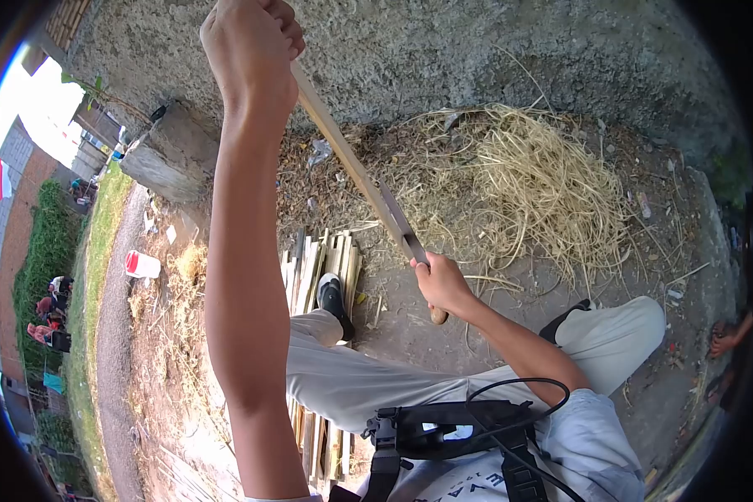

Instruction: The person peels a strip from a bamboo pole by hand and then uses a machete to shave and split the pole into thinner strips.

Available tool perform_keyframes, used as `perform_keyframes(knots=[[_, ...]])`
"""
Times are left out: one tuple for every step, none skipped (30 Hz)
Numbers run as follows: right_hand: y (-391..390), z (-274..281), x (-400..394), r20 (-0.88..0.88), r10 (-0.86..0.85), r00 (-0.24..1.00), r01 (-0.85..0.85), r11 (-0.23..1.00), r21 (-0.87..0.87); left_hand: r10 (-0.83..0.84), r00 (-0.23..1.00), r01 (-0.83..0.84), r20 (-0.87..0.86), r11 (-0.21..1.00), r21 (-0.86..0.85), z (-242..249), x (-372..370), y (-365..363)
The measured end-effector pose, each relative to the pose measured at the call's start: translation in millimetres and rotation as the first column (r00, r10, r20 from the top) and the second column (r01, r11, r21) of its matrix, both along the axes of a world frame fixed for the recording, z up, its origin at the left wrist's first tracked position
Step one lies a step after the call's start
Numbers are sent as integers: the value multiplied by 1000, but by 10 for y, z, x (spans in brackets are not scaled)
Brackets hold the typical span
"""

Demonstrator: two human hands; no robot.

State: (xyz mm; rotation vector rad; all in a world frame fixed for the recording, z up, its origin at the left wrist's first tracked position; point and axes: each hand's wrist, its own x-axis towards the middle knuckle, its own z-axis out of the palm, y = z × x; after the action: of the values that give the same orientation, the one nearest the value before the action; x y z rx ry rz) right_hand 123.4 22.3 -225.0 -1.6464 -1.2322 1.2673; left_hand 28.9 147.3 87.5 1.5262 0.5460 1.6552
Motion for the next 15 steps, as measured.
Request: perform_keyframes(knots=[[-7,129,33,-20,-2,1000,3,1000,25,7,1000,-7,-21,1000,-1,5,11,-57],[21,265,61,-39,-10,999,12,998,57,9,999,-8,-40,1000,5,24,35,-76],[24,412,77,-56,-16,998,21,996,91,-8,1000,8,-11,1000,5,30,40,-57],[-14,591,65,-39,-2,999,9,985,173,-22,1000,22,18,1000,3,23,25,-27],[-64,789,28,-22,12,1000,-6,968,251,-34,998,34,47,999,-1,12,19,-7],[-113,954,-11,-3,27,1000,-24,946,323,66,997,-66,48,998,16,-2,32,-8],[-158,1100,-46,-1,19,1000,-17,937,348,167,985,-168,49,985,32,-20,50,-19],[-195,1224,-80,1,12,1000,-11,929,370,267,963,-269,49,962,44,-46,71,-34],[-212,1255,-100,2,4,1000,-5,921,389,285,957,-289,60,955,61,-65,108,-66],[-201,1212,-82,45,7,999,-23,929,370,303,950,-308,74,948,81,-61,164,-107],[-184,1004,-82,106,-4,994,-33,938,346,321,943,-329,88,939,101,-66,203,-131],[-163,628,-104,164,-11,986,-42,947,318,366,929,-369,47,925,94,-90,222,-137],[-162,309,-105,224,-19,974,-50,954,297,408,913,-407,11,909,94,-84,251,-133],[-187,72,-67,235,-6,972,-57,963,262,403,915,-403,11,911,94,-52,271,-149],[-218,21,-31,244,-3,970,-56,971,233,399,917,-398,11,912,94,-16,293,-168]])
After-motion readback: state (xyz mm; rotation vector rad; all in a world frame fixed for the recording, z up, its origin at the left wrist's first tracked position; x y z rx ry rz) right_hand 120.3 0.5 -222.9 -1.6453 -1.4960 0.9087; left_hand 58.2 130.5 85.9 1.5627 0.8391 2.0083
